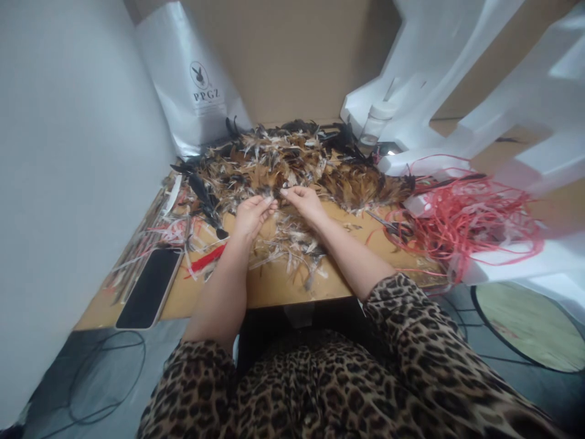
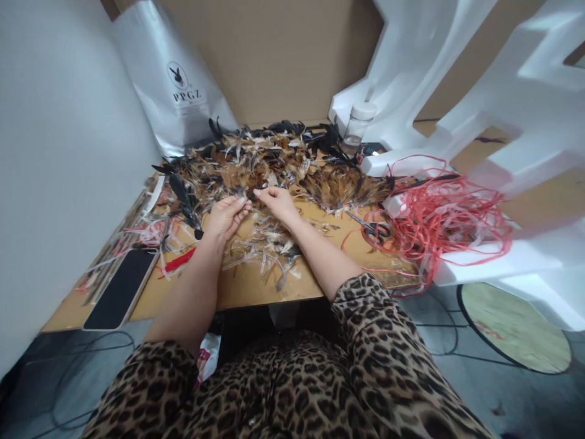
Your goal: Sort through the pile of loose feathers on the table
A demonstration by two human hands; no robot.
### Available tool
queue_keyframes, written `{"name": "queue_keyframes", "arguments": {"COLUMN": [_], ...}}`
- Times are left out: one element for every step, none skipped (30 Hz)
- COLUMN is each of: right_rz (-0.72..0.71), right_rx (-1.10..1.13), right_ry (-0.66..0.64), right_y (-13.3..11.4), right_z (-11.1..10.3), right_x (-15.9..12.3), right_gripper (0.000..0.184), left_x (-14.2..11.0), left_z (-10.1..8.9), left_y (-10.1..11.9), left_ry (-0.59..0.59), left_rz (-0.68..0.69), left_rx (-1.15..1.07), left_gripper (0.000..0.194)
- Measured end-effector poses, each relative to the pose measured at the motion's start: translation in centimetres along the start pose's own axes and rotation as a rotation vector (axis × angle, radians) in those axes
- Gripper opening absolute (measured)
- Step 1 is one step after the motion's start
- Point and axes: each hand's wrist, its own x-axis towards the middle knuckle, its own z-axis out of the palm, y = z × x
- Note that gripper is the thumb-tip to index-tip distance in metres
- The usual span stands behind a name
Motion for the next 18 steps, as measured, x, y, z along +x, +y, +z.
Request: {"name": "queue_keyframes", "arguments": {"right_rz": [0.062,0.107,0.139,0.162,0.177,0.186,0.191,0.193,0.191,0.181,0.167,0.149,0.131,0.113,0.097,0.082,0.065,0.044], "right_rx": [0.064,0.124,0.181,0.235,0.285,0.325,0.353,0.368,0.369,0.361,0.348,0.330,0.310,0.287,0.258,0.225,0.192,0.160], "right_ry": [-0.022,-0.037,-0.054,-0.069,-0.084,-0.096,-0.104,-0.108,-0.104,-0.095,-0.084,-0.073,-0.062,-0.051,-0.042,-0.033,-0.026,-0.022], "right_y": [0.13,0.29,0.45,0.61,0.76,0.87,0.96,1.00,1.00,0.96,0.89,0.79,0.68,0.57,0.47,0.41,0.39,0.42], "right_z": [0.22,0.41,0.55,0.63,0.67,0.66,0.61,0.54,0.44,0.34,0.25,0.19,0.15,0.14,0.16,0.20,0.25,0.30], "right_x": [-0.02,-0.04,-0.04,-0.03,-0.01,0.03,0.08,0.13,0.17,0.20,0.22,0.22,0.20,0.17,0.14,0.12,0.11,0.12], "right_gripper": [0.038,0.038,0.037,0.035,0.034,0.033,0.033,0.033,0.033,0.033,0.033,0.033,0.032,0.032,0.031,0.030,0.029,0.028], "left_x": [-0.04,-0.08,-0.12,-0.16,-0.19,-0.21,-0.21,-0.19,-0.15,-0.10,-0.05,0.00,0.03,0.03,0.00,-0.06,-0.13,-0.21], "left_z": [0.12,0.23,0.33,0.41,0.46,0.48,0.45,0.39,0.30,0.18,0.07,-0.03,-0.10,-0.11,-0.08,0.01,0.12,0.25], "left_y": [-0.10,-0.19,-0.28,-0.34,-0.38,-0.41,-0.42,-0.42,-0.42,-0.41,-0.40,-0.38,-0.35,-0.31,-0.25,-0.19,-0.12,-0.06], "left_ry": [-0.009,-0.021,-0.035,-0.050,-0.061,-0.070,-0.076,-0.074,-0.065,-0.052,-0.037,-0.023,-0.013,-0.009,-0.010,-0.011,-0.012,-0.012], "left_rz": [0.003,0.004,0.003,-0.001,-0.006,-0.014,-0.027,-0.045,-0.066,-0.091,-0.117,-0.143,-0.166,-0.186,-0.202,-0.215,-0.226,-0.235], "left_rx": [0.022,0.042,0.058,0.068,0.071,0.068,0.058,0.040,0.015,-0.013,-0.042,-0.068,-0.086,-0.094,-0.093,-0.086,-0.075,-0.064], "left_gripper": [0.013,0.015,0.015,0.016,0.015,0.015,0.015,0.014,0.014,0.012,0.011,0.010,0.009,0.009,0.008,0.008,0.008,0.009]}}
